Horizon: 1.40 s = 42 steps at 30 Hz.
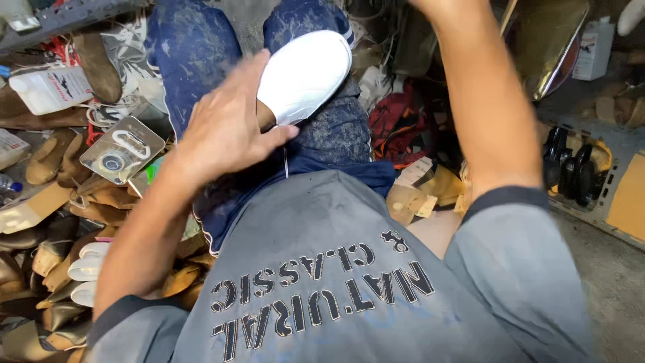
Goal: The person constructs a white leather shoe by stretching the upper over a wooden shoe last using pliers, hammering the leather to secure it, and applying adhesive to the edges by hand.
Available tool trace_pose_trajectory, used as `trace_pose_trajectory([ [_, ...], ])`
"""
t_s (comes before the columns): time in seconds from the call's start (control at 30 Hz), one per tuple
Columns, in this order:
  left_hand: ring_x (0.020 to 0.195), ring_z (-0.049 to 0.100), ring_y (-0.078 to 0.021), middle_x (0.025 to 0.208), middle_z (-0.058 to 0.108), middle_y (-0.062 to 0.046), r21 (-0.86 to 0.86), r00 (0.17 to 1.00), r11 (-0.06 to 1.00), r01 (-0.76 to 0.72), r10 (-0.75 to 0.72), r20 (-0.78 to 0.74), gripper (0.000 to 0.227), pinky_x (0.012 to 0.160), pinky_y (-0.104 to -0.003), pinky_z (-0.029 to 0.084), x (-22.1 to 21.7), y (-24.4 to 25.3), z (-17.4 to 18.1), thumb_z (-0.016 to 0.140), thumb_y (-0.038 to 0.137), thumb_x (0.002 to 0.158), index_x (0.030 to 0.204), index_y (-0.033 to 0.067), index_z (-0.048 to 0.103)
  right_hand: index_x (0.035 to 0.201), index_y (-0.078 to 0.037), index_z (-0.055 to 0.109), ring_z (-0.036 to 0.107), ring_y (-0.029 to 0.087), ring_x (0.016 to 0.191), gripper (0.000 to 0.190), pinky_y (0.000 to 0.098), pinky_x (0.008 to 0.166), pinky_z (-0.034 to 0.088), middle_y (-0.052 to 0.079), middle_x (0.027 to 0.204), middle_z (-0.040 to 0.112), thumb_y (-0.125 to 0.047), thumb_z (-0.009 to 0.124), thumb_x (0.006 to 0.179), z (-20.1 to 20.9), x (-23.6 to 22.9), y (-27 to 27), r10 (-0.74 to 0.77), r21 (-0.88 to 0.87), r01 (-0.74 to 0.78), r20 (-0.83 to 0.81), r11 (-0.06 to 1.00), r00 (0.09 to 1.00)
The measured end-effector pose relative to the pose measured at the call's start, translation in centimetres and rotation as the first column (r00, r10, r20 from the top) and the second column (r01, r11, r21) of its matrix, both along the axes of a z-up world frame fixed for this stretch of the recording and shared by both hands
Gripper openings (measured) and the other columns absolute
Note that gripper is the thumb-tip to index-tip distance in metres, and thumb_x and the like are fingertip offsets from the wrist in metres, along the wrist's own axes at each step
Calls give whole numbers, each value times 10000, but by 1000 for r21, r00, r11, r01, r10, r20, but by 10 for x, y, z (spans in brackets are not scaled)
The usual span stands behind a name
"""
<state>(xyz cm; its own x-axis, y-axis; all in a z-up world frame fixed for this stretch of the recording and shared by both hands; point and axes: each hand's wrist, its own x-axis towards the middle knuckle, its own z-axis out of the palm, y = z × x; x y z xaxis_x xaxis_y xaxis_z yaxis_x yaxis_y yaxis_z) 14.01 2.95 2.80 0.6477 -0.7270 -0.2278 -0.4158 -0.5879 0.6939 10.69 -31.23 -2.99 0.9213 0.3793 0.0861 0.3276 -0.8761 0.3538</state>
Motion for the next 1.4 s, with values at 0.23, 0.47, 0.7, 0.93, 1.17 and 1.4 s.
trace_pose_trajectory([
  [0.23,1391,526,-403,1489,531,-281,-234,972,944,-233,216,-94,676,1204,-451,366,-49,35,-2,743,189,901,1490,27,454,1222,-152,431,448,231,1093,185,407,953,357,47,1188,453,-222,528,1081,9,57,21,64,851,75,-127,519,990],
  [0.47,1506,416,-318,1631,361,-253,-453,639,453,-768,501,-583,1025,1276,-439,316,-108,2,40,732,251,901,1599,14,18,1517,-90,456,515,292,1446,428,456,1254,434,116,1522,519,-322,514,1163,-45,5,104,389,885,361,-234,-295,891],
  [0.7,1277,536,-230,1503,497,-159,-594,756,487,-640,265,-598,925,1050,-362,459,-52,-15,18,445,722,972,1580,35,323,1559,-90,217,365,247,1342,1273,540,1129,278,28,1507,382,-790,741,634,-187,-206,72,738,-550,705,216,-449,639],
  [0.93,820,777,-288,1005,722,-325,-225,132,31,-974,-728,-672,544,721,-374,636,-46,-72,47,539,316,1088,1224,-203,624,1469,109,356,607,278,1145,1137,541,982,497,259,1307,602,-667,769,746,54,-159,123,367,525,541,-403,-657,838],
  [1.17,1344,618,-335,1412,628,-259,-437,2,372,-819,-759,-651,777,1183,-438,495,-36,-47,-3,707,457,938,1481,-67,520,1517,115,358,612,292,1252,1236,415,1046,507,191,1369,619,-662,902,724,89,-151,127,338,403,671,-634,-623,695],
  [1.4,1276,637,-347,1318,658,-270,-376,71,242,-894,-754,-653,585,1172,-491,481,-42,-48,-7,608,393,1033,1357,-94,598,1573,73,288,561,254,1302,1319,396,1078,472,165,1430,570,-696,894,689,91,-142,133,334,393,697,-669,-600,664],
])
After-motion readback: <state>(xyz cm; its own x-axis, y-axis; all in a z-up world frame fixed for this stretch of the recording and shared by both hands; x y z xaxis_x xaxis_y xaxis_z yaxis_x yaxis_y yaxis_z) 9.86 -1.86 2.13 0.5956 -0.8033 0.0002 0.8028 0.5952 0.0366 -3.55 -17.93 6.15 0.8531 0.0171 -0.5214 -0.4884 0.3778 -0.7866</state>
